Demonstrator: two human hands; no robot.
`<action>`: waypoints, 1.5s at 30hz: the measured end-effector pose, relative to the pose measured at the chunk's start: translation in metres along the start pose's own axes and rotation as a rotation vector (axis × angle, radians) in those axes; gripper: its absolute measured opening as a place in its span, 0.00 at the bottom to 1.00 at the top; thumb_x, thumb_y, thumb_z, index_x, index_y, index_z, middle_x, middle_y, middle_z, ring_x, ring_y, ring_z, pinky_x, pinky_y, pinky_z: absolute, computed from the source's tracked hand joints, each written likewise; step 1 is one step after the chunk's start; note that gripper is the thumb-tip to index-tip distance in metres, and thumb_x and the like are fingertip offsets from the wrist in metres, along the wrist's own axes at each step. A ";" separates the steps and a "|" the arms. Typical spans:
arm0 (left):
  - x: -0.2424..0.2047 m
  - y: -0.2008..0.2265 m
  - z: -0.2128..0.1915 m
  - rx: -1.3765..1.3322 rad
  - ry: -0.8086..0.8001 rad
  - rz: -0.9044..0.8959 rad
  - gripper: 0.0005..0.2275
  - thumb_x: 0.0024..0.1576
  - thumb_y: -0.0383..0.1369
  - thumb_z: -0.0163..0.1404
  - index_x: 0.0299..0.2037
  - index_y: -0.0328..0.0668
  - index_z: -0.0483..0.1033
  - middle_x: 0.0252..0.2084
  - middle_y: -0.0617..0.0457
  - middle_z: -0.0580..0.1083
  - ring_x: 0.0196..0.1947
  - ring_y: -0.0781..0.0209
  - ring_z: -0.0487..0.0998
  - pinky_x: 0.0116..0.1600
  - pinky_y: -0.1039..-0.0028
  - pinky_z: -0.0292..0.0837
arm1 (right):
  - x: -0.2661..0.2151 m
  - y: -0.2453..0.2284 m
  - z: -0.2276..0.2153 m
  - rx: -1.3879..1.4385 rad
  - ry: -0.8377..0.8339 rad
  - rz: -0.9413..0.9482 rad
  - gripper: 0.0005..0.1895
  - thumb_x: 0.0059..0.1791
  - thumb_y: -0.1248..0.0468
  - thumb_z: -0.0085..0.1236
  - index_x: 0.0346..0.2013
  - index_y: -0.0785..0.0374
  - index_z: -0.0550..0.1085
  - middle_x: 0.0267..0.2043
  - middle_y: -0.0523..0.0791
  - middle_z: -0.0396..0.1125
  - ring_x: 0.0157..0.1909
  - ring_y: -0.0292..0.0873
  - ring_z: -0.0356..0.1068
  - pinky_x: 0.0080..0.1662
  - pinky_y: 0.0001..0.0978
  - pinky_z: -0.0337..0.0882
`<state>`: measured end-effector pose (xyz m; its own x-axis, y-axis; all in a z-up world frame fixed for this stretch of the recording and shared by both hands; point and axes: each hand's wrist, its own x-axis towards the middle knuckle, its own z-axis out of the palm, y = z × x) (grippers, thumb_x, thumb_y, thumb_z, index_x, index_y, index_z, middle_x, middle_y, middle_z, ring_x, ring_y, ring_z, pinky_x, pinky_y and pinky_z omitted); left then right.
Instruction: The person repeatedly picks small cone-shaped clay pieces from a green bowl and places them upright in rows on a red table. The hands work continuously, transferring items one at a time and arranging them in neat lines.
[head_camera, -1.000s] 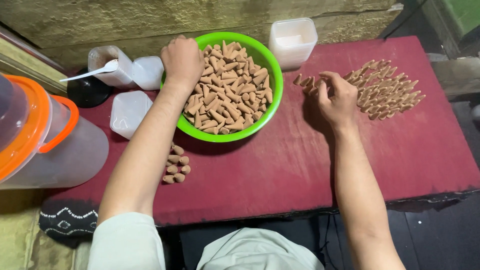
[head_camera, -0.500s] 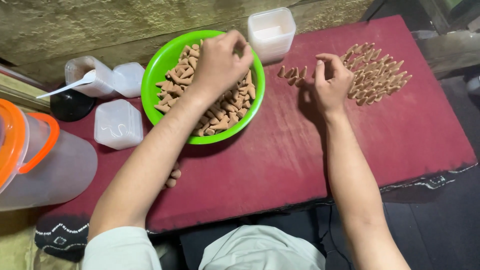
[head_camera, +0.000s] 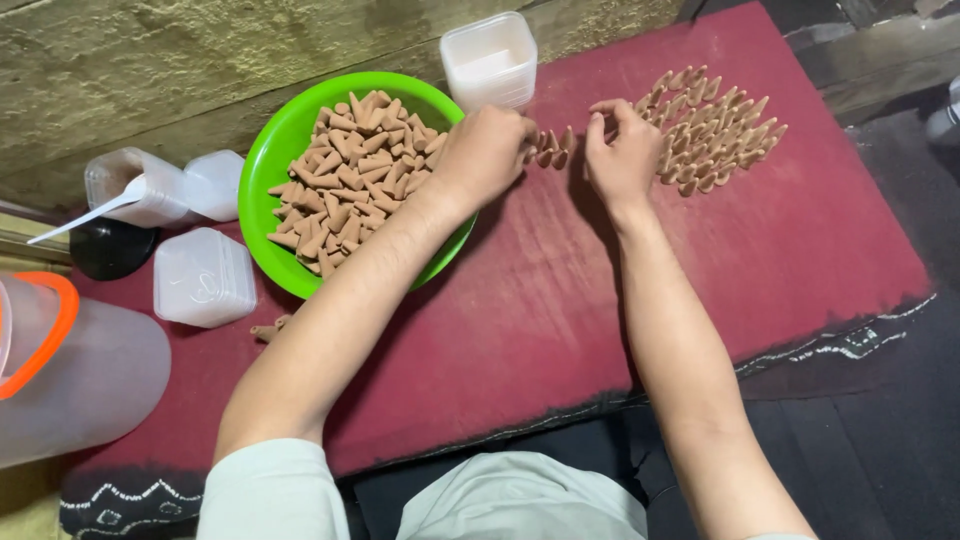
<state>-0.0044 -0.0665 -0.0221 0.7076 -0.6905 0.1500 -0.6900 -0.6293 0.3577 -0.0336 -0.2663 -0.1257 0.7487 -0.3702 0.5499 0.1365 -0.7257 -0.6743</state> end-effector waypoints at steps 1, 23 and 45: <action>0.005 -0.003 0.007 0.000 -0.002 0.003 0.08 0.60 0.24 0.53 0.31 0.42 0.84 0.29 0.51 0.79 0.31 0.53 0.81 0.42 0.56 0.79 | 0.001 -0.002 -0.001 -0.001 0.003 0.003 0.07 0.53 0.70 0.54 0.38 0.61 0.81 0.32 0.42 0.77 0.30 0.35 0.73 0.35 0.29 0.74; 0.022 -0.012 0.037 0.258 -0.036 -0.005 0.07 0.54 0.21 0.50 0.29 0.42 0.81 0.32 0.44 0.79 0.33 0.39 0.82 0.36 0.49 0.77 | 0.001 -0.014 -0.005 0.047 -0.105 0.101 0.07 0.53 0.67 0.54 0.37 0.62 0.81 0.32 0.42 0.77 0.30 0.36 0.73 0.36 0.30 0.74; -0.041 -0.073 -0.040 -0.001 0.469 -0.099 0.08 0.63 0.26 0.50 0.48 0.38 0.81 0.45 0.47 0.81 0.46 0.53 0.80 0.55 0.61 0.74 | 0.000 -0.020 -0.007 0.031 -0.137 0.083 0.08 0.54 0.67 0.53 0.40 0.62 0.81 0.33 0.43 0.77 0.33 0.37 0.74 0.39 0.32 0.74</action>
<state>0.0227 0.0219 -0.0177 0.7626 -0.3919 0.5147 -0.6157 -0.6837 0.3918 -0.0412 -0.2555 -0.1087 0.8394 -0.3441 0.4208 0.0889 -0.6768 -0.7308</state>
